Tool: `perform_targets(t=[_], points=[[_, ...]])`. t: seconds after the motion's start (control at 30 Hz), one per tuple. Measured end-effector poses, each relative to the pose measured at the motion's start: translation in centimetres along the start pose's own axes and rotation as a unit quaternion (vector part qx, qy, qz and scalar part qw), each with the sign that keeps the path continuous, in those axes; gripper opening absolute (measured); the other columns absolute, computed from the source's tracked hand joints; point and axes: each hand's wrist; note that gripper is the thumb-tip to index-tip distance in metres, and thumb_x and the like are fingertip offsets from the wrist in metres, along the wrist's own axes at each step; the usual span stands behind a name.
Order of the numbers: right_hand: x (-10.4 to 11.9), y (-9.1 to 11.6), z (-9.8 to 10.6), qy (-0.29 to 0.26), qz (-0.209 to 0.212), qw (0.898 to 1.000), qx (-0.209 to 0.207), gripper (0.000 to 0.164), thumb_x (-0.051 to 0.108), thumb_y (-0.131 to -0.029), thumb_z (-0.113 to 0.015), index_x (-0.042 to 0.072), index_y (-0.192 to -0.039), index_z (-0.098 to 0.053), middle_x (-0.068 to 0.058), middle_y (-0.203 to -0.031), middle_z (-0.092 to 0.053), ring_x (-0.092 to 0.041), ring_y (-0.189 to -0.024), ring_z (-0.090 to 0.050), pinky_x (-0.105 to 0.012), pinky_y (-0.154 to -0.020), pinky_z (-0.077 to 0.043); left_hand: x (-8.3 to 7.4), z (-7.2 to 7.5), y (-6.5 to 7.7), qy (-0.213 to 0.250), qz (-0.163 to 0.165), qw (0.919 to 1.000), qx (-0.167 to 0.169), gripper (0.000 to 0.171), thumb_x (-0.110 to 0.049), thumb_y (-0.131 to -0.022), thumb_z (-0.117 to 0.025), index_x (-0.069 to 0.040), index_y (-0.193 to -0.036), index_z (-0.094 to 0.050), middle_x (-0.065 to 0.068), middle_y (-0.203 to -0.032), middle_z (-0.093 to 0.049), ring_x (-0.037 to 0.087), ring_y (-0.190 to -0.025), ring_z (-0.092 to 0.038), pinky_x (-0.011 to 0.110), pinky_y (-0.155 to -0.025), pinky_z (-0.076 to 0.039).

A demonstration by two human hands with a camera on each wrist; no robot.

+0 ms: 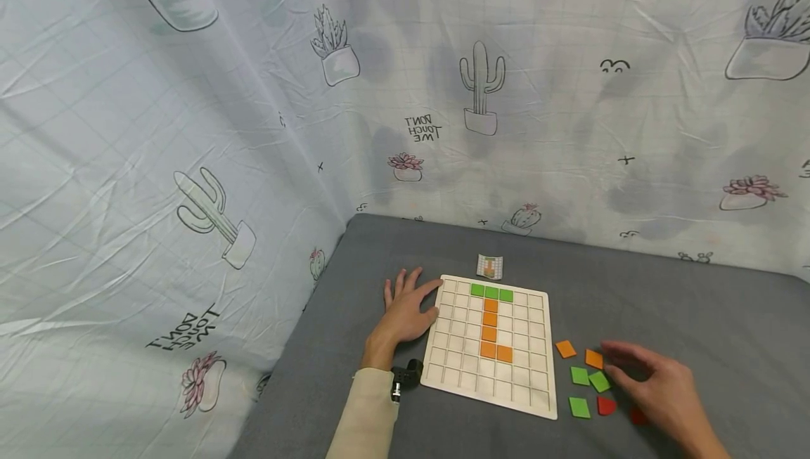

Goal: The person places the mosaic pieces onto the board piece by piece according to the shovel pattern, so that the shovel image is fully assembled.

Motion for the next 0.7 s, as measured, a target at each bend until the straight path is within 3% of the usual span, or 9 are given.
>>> perform_targets(t=[0.33, 0.7], points=[[0.33, -0.30, -0.42, 0.026, 0.005, 0.999, 0.025, 0.044, 0.003, -0.074, -0.099, 0.014, -0.114, -0.085, -0.003, -0.105, -0.085, 0.009, -0.085, -0.070, -0.006, -0.070, -0.050, 0.16, -0.14, -0.10, -0.009, 0.003, 1.0000, -0.002, 0.055, -0.022, -0.107, -0.065, -0.025, -0.161, -0.057, 0.017, -0.181, -0.026, 0.047, -0.170, -0.006, 0.073, -0.134, 0.006], [0.29, -0.52, -0.62, 0.030, 0.031, 0.999, 0.010, 0.040, 0.008, -0.074, -0.099, 0.019, -0.110, -0.086, 0.003, -0.099, -0.085, 0.016, -0.089, -0.065, 0.001, -0.076, -0.042, -0.02, -0.08, -0.11, -0.006, 0.003, 1.0000, 0.000, 0.055, -0.023, -0.107, -0.064, -0.024, -0.162, -0.057, 0.017, -0.181, -0.025, 0.048, -0.170, -0.006, 0.074, -0.133, 0.006]])
Point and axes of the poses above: each hand's wrist, its own y-axis away from the middle knuckle, its own z-axis out of the back of the hand, x = y × z
